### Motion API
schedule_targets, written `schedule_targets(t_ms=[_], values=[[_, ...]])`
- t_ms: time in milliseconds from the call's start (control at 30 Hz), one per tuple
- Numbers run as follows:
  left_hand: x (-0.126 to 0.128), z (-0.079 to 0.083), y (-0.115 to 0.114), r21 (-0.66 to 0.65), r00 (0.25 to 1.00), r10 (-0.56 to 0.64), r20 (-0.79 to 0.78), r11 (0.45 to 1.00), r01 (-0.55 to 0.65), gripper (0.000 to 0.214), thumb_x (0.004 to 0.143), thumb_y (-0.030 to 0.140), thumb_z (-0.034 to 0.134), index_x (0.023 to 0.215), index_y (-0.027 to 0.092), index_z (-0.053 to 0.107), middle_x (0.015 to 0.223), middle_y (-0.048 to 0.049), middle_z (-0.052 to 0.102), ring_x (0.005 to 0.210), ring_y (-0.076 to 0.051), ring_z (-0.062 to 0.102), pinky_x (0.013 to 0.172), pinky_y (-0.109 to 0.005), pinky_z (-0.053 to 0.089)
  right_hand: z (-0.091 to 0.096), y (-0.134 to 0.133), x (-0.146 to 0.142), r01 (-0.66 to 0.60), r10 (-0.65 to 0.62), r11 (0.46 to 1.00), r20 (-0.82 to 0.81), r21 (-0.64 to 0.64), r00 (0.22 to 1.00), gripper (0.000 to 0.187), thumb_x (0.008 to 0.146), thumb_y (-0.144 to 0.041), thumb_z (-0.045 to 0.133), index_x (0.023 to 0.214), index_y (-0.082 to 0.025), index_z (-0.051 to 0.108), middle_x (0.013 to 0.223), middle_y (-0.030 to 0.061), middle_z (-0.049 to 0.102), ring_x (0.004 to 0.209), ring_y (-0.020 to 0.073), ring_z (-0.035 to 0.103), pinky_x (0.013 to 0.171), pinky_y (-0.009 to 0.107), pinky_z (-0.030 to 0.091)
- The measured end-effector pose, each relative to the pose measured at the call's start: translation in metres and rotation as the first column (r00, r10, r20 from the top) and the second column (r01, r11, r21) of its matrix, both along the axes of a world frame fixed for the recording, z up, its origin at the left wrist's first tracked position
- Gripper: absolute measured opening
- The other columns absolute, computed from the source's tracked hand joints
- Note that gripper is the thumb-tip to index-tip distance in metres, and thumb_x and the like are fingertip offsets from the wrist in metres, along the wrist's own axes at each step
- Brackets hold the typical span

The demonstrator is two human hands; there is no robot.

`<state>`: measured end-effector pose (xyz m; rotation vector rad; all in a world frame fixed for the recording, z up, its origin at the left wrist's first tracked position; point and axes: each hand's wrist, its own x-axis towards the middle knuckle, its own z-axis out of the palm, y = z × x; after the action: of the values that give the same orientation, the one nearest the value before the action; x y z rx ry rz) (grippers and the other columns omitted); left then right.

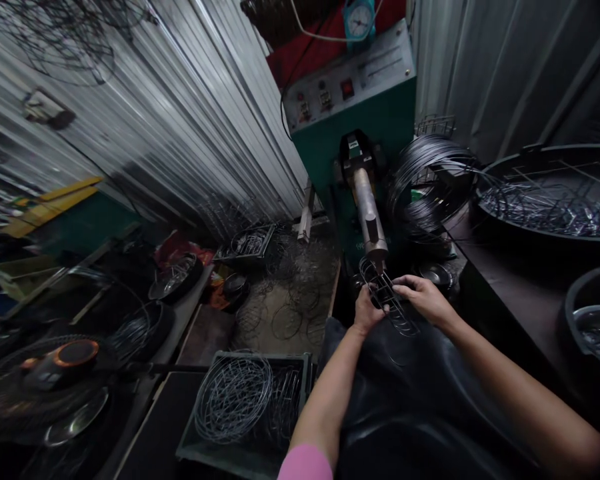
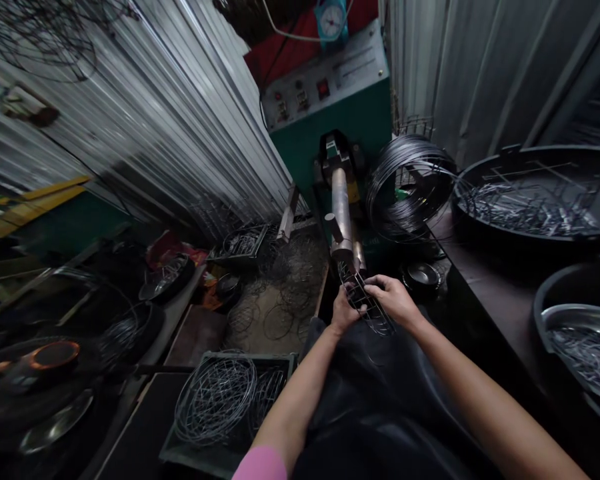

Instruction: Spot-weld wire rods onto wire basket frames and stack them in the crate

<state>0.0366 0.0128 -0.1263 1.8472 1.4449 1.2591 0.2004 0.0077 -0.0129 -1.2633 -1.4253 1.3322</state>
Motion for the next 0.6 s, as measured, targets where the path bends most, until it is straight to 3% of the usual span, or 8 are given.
schedule_targets(t_ms=[200, 333, 400, 500, 567, 600], values=[[0.001, 0.006, -0.002, 0.024, 0.997, 0.033, -0.065, 0.999, -0.031, 0.055, 0.054, 0.02, 0.072, 0.101, 0.02, 0.043, 0.097, -0.0051, 0.055, 0.094, -0.023, 0.056, 0.085, -0.039, 0.047, 0.007, 0.001, 0.003, -0.013, 0.012, 1.0, 0.051, 0.008, 0.999, 0.035, 0.067, -0.045, 0.059, 0.085, -0.017, 0.066, 0.082, 0.0051, 0.068, 0.078, 0.0222, 0.063, 0.072, 0.032, 0.049], [-0.003, 0.009, -0.007, 0.066, 0.994, 0.018, -0.107, 0.998, -0.011, 0.057, 0.053, 0.02, 0.071, 0.103, 0.019, 0.044, 0.099, -0.0072, 0.054, 0.096, -0.024, 0.055, 0.086, -0.041, 0.047, 0.011, -0.022, 0.026, -0.014, 0.004, 0.998, 0.148, 0.068, 0.989, 0.04, 0.07, -0.045, 0.059, 0.1, -0.02, 0.062, 0.098, 0.0069, 0.068, 0.092, 0.0267, 0.061, 0.083, 0.037, 0.047], [-0.006, 0.01, -0.012, 0.109, 0.99, 0.026, -0.142, 0.994, -0.01, 0.057, 0.053, 0.019, 0.07, 0.104, 0.019, 0.044, 0.1, -0.0079, 0.054, 0.096, -0.024, 0.054, 0.087, -0.04, 0.046, 0.004, -0.05, 0.051, 0.062, -0.078, 0.996, 0.271, 0.066, 0.96, 0.037, 0.07, -0.045, 0.059, 0.1, -0.022, 0.061, 0.101, 0.0072, 0.067, 0.097, 0.0289, 0.059, 0.087, 0.039, 0.044], [-0.013, 0.011, -0.018, 0.163, 0.97, 0.091, -0.226, 0.985, -0.054, 0.054, 0.052, 0.017, 0.069, 0.101, 0.018, 0.046, 0.093, -0.0066, 0.053, 0.089, -0.023, 0.054, 0.081, -0.039, 0.047, -0.024, -0.113, 0.105, 0.257, -0.22, 0.966, 0.433, -0.027, 0.874, 0.029, 0.069, -0.044, 0.059, 0.092, -0.026, 0.059, 0.099, 0.0094, 0.066, 0.096, 0.0302, 0.06, 0.085, 0.039, 0.042], [-0.016, 0.01, -0.021, 0.191, 0.951, 0.128, -0.28, 0.979, -0.075, 0.053, 0.053, 0.017, 0.068, 0.102, 0.017, 0.046, 0.088, -0.0053, 0.053, 0.084, -0.022, 0.053, 0.078, -0.038, 0.047, -0.051, -0.164, 0.147, 0.436, -0.33, 0.896, 0.53, -0.084, 0.781, 0.029, 0.069, -0.044, 0.059, 0.092, -0.028, 0.057, 0.101, 0.0124, 0.065, 0.096, 0.0296, 0.059, 0.081, 0.038, 0.042], [-0.017, 0.009, -0.022, 0.207, 0.944, 0.135, -0.3, 0.976, -0.073, 0.054, 0.054, 0.018, 0.068, 0.104, 0.016, 0.047, 0.087, -0.0049, 0.052, 0.082, -0.022, 0.053, 0.078, -0.038, 0.047, -0.064, -0.19, 0.167, 0.55, -0.396, 0.83, 0.594, -0.094, 0.7, 0.029, 0.067, -0.043, 0.06, 0.093, -0.029, 0.055, 0.102, 0.0144, 0.064, 0.096, 0.0295, 0.059, 0.078, 0.039, 0.042]])
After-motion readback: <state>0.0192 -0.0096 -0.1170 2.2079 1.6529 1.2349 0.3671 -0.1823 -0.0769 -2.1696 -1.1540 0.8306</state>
